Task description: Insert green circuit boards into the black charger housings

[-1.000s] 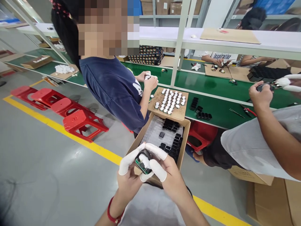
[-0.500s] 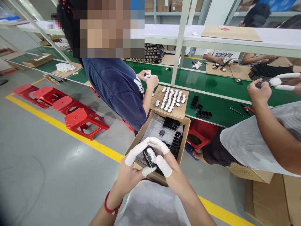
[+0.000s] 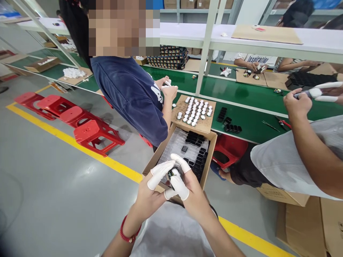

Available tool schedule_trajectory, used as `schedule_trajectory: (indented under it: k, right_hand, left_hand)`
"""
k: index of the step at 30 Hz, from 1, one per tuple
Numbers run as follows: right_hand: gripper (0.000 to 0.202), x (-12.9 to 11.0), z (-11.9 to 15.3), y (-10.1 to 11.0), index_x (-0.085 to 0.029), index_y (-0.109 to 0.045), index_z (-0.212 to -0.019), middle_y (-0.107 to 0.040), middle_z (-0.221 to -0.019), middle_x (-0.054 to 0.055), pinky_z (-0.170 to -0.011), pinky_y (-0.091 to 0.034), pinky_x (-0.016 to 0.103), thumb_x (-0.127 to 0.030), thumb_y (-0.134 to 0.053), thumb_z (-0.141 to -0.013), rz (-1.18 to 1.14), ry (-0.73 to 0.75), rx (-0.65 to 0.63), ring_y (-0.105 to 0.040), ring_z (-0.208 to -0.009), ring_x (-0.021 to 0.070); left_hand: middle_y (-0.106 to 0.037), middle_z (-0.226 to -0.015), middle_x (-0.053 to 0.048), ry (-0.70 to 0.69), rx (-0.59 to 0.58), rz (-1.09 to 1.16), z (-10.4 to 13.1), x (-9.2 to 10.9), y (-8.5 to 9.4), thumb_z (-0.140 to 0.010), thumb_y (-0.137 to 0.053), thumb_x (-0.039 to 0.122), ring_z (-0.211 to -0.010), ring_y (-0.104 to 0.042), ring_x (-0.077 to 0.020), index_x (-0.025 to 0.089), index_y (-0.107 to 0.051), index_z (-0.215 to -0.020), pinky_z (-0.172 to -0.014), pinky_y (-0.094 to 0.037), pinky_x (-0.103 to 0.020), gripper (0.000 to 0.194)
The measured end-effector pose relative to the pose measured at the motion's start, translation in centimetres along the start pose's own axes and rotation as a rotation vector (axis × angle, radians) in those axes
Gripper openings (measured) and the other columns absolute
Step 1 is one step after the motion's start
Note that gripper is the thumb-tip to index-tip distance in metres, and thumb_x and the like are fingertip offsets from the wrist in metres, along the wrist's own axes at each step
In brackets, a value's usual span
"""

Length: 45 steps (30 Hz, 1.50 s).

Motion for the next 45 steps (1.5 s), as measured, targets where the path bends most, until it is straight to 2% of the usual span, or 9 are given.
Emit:
schedule_trajectory:
  k: [14, 17, 21, 27, 31, 34, 39, 42, 45]
  right_hand:
    - [0.039, 0.2, -0.6, 0.2, -0.036, -0.056, -0.127, -0.062, -0.125, -0.001, -0.095, -0.051, 0.02, -0.037, -0.062, -0.088, 0.0, 0.121, 0.092, -0.06, -0.112, 0.0122]
    - [0.042, 1.1, -1.0, 0.2, -0.036, -0.057, -0.126, -0.061, -0.125, 0.001, -0.087, -0.056, 0.024, -0.039, -0.066, -0.085, -0.109, 0.044, 0.087, -0.062, -0.106, 0.0155]
    - [0.047, 2.5, -1.2, -0.2, -0.032, -0.062, -0.122, -0.062, -0.123, 0.002, -0.094, -0.055, 0.035, -0.045, -0.072, -0.077, -0.352, -0.121, 0.08, -0.06, -0.11, 0.0226]
    - [0.043, 3.6, -1.2, -0.4, -0.033, -0.068, -0.112, -0.064, -0.121, 0.001, -0.101, -0.05, 0.041, -0.056, -0.069, -0.076, -0.479, -0.22, 0.092, -0.058, -0.115, 0.0249]
    - [0.045, 3.0, -1.2, -0.5, -0.038, -0.062, -0.121, -0.056, -0.134, -0.001, -0.107, -0.044, 0.042, -0.064, -0.05, -0.087, -0.423, -0.135, -0.011, -0.05, -0.126, 0.0233]
    - [0.039, 1.8, -0.6, 0.8, -0.04, -0.058, -0.126, -0.053, -0.137, -0.003, -0.112, -0.039, 0.036, -0.055, -0.049, -0.091, -0.111, 0.02, 0.08, -0.046, -0.13, 0.0193]
    - [0.064, -0.9, 0.9, 1.4, -0.038, -0.05, -0.135, -0.049, -0.14, 0.006, -0.107, -0.043, 0.046, -0.057, -0.07, -0.076, 0.162, 0.269, 0.124, -0.047, -0.128, 0.0296]
    - [0.065, -1.1, 0.6, 0.7, -0.036, -0.06, -0.125, -0.055, -0.134, 0.005, -0.111, -0.041, 0.046, -0.041, -0.084, -0.065, 0.121, 0.273, 0.063, -0.048, -0.128, 0.0299]
    - [0.045, 0.0, -0.6, 0.5, -0.039, -0.067, -0.112, -0.067, -0.118, 0.001, -0.099, -0.053, 0.039, -0.036, -0.082, -0.07, -0.317, 0.185, 0.1, -0.062, -0.113, 0.0227]
  left_hand:
    - [-0.069, -0.116, -0.014, -0.025, -0.005, -0.04, 0.5, -0.7, -0.1, -0.087, -0.06, 0.035, -0.114, -0.063, -0.0226, 0.017, -0.05, -0.128, -0.096, -0.056, -0.031, 0.046]
    - [-0.066, -0.121, -0.014, -0.016, -0.019, -0.003, 0.6, -1.0, -0.4, -0.087, -0.06, 0.034, -0.119, -0.06, -0.0222, 0.019, -0.046, -0.134, -0.1, -0.054, -0.034, 0.051]
    - [-0.06, -0.128, -0.01, 0.12, -0.048, 0.113, 0.4, -1.9, -1.0, -0.079, -0.071, 0.03, -0.124, -0.054, -0.0237, 0.026, -0.04, -0.138, -0.105, -0.051, -0.042, 0.067]
    - [-0.06, -0.121, -0.006, 0.19, -0.027, 0.207, 0.2, -2.5, -0.9, -0.078, -0.071, 0.026, -0.111, -0.059, -0.0189, 0.028, -0.049, -0.129, -0.095, -0.054, -0.031, 0.055]
    - [-0.057, -0.127, -0.004, 0.295, -0.06, 0.405, 0.5, -3.7, -1.0, -0.08, -0.07, 0.038, -0.114, -0.057, -0.0186, 0.034, -0.049, -0.131, -0.098, -0.051, -0.031, 0.056]
    - [-0.056, -0.131, -0.001, 0.306, -0.068, 0.653, 0.8, -3.8, -1.2, -0.081, -0.068, 0.041, -0.119, -0.054, -0.0189, 0.04, -0.046, -0.134, -0.105, -0.045, -0.033, 0.057]
    - [-0.057, -0.133, -0.002, 0.328, -0.089, 1.071, 1.3, -3.3, -1.9, -0.081, -0.07, 0.034, -0.125, -0.053, -0.0182, 0.037, -0.047, -0.134, -0.109, -0.043, -0.029, 0.058]
    - [-0.064, -0.12, -0.001, 0.358, 0.002, 0.883, 1.3, -3.5, -1.5, -0.071, -0.079, 0.039, -0.111, -0.061, -0.0147, 0.039, -0.047, -0.131, -0.099, -0.05, -0.024, 0.068]
    - [-0.061, -0.114, -0.005, 0.344, 0.189, 0.412, 1.1, -2.9, 0.1, -0.061, -0.083, 0.049, -0.1, -0.064, -0.0191, 0.034, -0.049, -0.128, -0.09, -0.056, -0.034, 0.077]
Point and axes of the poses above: each hand's wrist, its own z-axis away from the middle knuckle, its own y-axis out of the back of the hand, x = y × z, the point moved 8 cm from there along -z, towards the middle knuckle
